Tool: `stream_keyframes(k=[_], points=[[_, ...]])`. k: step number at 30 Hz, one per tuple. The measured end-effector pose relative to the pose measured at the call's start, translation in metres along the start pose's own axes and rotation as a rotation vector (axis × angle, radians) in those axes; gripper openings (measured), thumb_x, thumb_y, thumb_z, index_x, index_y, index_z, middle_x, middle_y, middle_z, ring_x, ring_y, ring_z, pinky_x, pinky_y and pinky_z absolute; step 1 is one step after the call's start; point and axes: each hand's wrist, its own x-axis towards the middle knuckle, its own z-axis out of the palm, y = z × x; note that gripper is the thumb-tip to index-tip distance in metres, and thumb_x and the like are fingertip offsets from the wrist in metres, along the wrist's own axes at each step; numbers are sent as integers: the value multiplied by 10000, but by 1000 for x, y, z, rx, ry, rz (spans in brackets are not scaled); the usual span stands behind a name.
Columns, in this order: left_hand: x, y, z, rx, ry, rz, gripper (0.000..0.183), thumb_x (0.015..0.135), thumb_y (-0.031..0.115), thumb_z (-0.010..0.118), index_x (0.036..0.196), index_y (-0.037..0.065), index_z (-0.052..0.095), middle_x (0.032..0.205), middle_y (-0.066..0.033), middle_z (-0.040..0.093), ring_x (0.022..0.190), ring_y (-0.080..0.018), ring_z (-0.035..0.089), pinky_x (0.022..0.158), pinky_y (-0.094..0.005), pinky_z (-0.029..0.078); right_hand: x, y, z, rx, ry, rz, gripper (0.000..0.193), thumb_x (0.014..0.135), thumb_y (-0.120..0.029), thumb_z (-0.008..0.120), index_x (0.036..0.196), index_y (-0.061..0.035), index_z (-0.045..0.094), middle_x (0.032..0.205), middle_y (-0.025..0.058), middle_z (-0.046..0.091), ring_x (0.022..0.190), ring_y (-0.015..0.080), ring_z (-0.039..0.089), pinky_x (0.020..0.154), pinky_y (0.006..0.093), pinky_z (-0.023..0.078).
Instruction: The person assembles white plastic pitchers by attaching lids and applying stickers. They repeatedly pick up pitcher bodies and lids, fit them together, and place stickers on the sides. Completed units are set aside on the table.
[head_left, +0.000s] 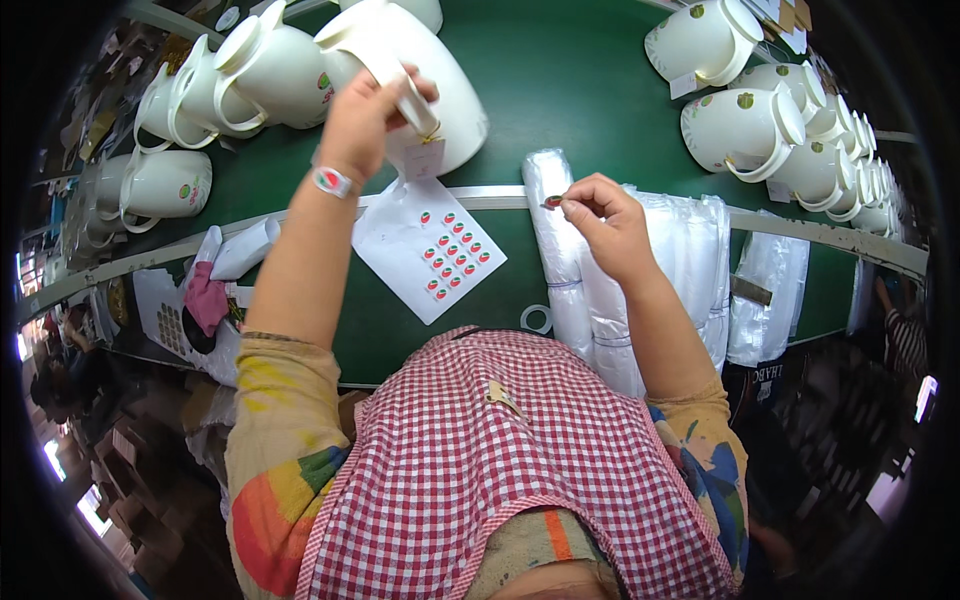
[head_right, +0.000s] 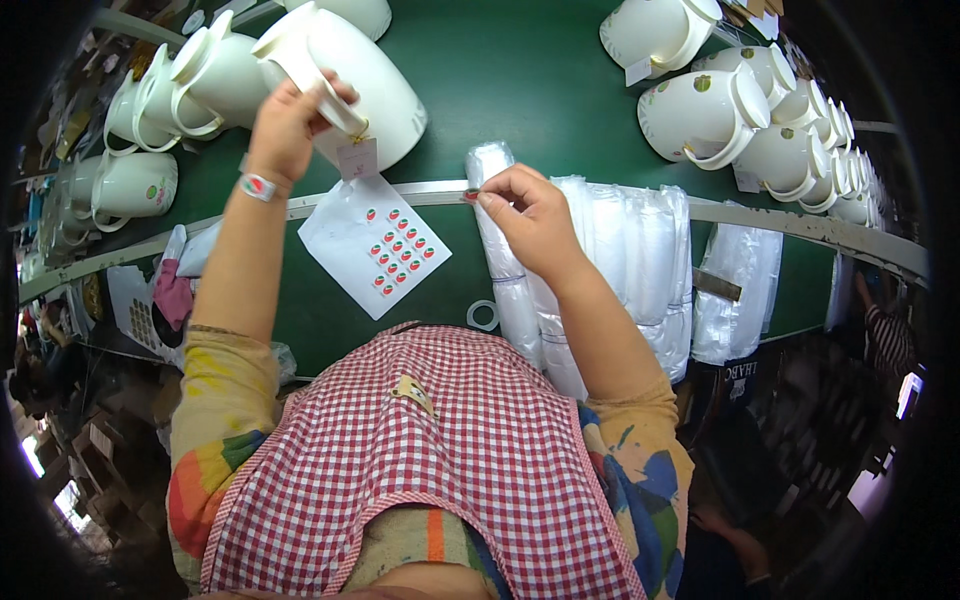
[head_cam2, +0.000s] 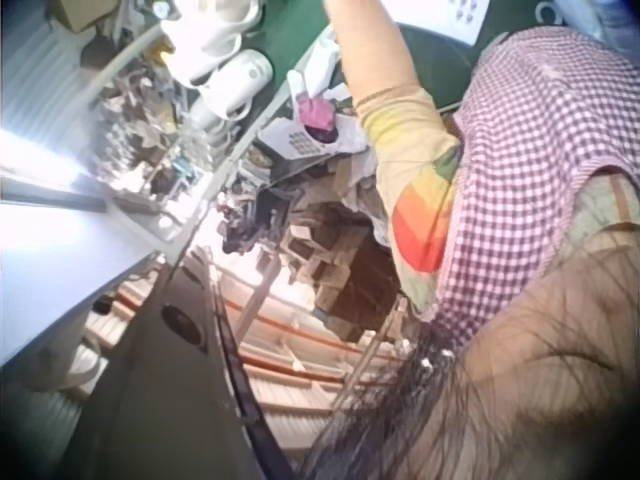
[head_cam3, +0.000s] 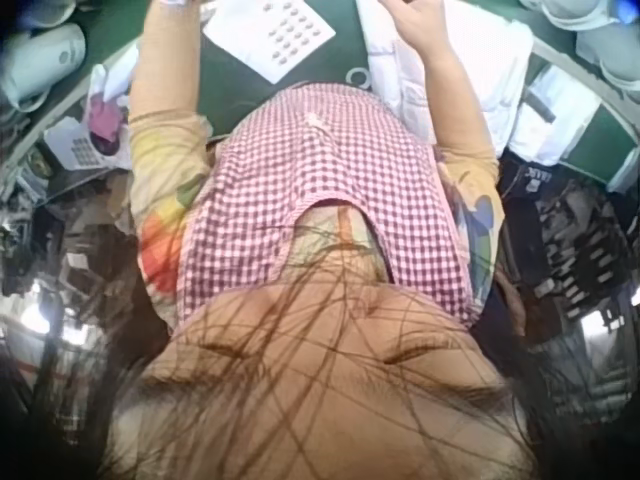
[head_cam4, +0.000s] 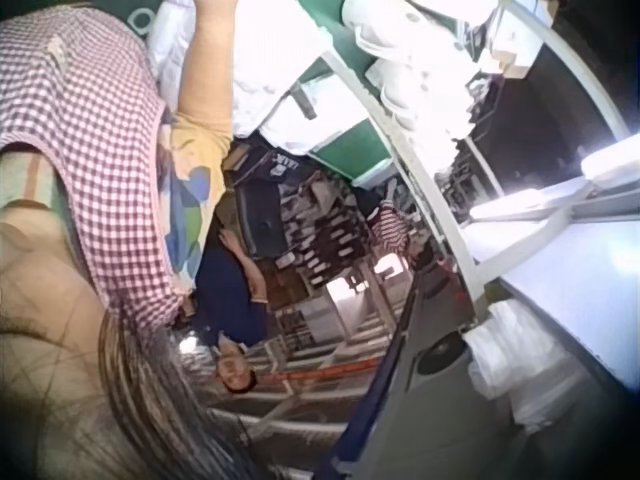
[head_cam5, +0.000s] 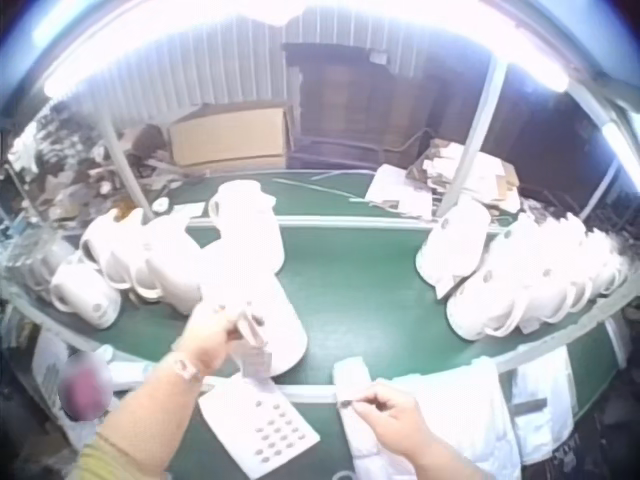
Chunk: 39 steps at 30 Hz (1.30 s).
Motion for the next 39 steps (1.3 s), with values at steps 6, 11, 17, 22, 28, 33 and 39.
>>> stream_keyframes(k=[6, 11, 17, 22, 28, 33, 39], points=[[-9, 32, 36, -158, -80, -163, 329, 983, 181, 491, 1248, -13, 507, 1122, -128, 656, 1082, -250, 643, 847, -292, 559, 13, -19, -28, 104, -101, 112, 85, 852, -94, 635, 880, -14, 643, 927, 28, 633, 819, 87, 572, 727, 245, 460], [-7, 1, 72, -277, -137, -268, 335, 960, 133, 526, 1234, -57, 494, 1140, -191, 627, 1071, -280, 642, 893, -342, 561, -3, -17, 15, -243, -387, -93, 69, 827, -85, 634, 862, -42, 592, 1164, 91, 630, 991, 180, 600, 844, 306, 479], [7, -1, 79, -235, -145, -240, 342, 965, 121, 506, 1237, -86, 488, 1144, -205, 619, 1072, -289, 640, 908, -350, 555, 14, -5, -13, 103, -215, 164, 51, 827, -52, 641, 843, -9, 664, 739, -6, 629, 673, 41, 535, 607, 218, 452], [14, -2, 85, -198, -144, -241, 357, 969, 134, 510, 1245, -91, 478, 1143, -202, 621, 1067, -271, 643, 912, -348, 551, 49, -17, -22, -106, -412, 465, 102, 817, -120, 667, 812, -18, 668, 712, 0, 620, 618, 65, 526, 550, 227, 432], [18, -5, 86, -196, -169, -245, 350, 973, 147, 514, 1235, -83, 483, 1126, -191, 631, 1041, -261, 654, 914, -346, 547, 63, -12, -11, -269, -418, 413, 109, 805, -111, 671, 807, -2, 679, 694, 4, 628, 611, 83, 539, 550, 241, 435], [20, -6, 86, -202, -181, -246, 353, 972, 148, 520, 1239, -80, 483, 1113, -186, 637, 1028, -251, 659, 910, -343, 549, 69, -11, -8, -516, -392, 315, 134, 730, -165, 684, 828, -84, 727, 755, 78, 691, 688, 192, 650, 657, 326, 511], [16, 0, 90, -169, -176, -256, 363, 970, 153, 526, 1250, -75, 486, 1099, -180, 644, 1013, -236, 666, 906, -342, 549, 72, -32, -2, -773, -378, 203, 118, 757, -175, 640, 805, -117, 731, 782, 93, 697, 748, 251, 671, 698, 361, 523]])
